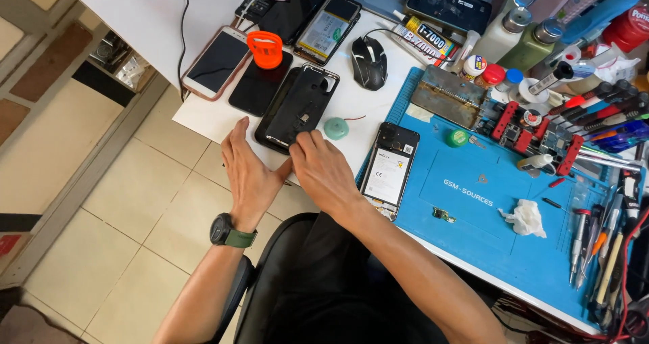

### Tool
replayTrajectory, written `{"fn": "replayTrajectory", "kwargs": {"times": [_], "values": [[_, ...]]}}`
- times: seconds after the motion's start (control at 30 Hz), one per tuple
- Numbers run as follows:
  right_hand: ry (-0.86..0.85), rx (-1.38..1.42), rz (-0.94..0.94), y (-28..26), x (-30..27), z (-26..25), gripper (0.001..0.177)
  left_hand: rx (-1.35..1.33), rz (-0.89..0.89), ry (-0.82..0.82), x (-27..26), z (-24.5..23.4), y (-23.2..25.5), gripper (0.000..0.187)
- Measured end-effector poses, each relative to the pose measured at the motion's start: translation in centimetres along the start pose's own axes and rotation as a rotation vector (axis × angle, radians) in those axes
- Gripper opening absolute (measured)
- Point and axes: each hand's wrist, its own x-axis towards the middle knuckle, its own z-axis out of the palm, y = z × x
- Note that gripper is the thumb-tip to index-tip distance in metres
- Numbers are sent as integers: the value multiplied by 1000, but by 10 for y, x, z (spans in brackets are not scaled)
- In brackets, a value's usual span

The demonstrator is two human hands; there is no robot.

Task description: The person uses a smartphone to view a message, then sets it aside to work on a small electronic component. They use a soldering iron and a screwdriver to manipulate the component on a blue work mat.

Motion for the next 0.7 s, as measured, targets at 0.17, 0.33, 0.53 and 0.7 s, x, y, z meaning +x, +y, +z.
{"fn": "replayTrajectory", "kwargs": {"times": [0.17,0.33,0.53,0.7], "values": [[-40,22,40,-10,15,4,12,-3,51,1,3,5,-6,113],[-42,39,94,-18,17,-26,9,36,45,55,6,11,-7,105],[32,398,205,-45,-44,-109,12,-6,30,49,10,5,-12,114],[-649,804,373,-53,-176,-168,17,-144,73,-16,12,-6,-4,102]]}}
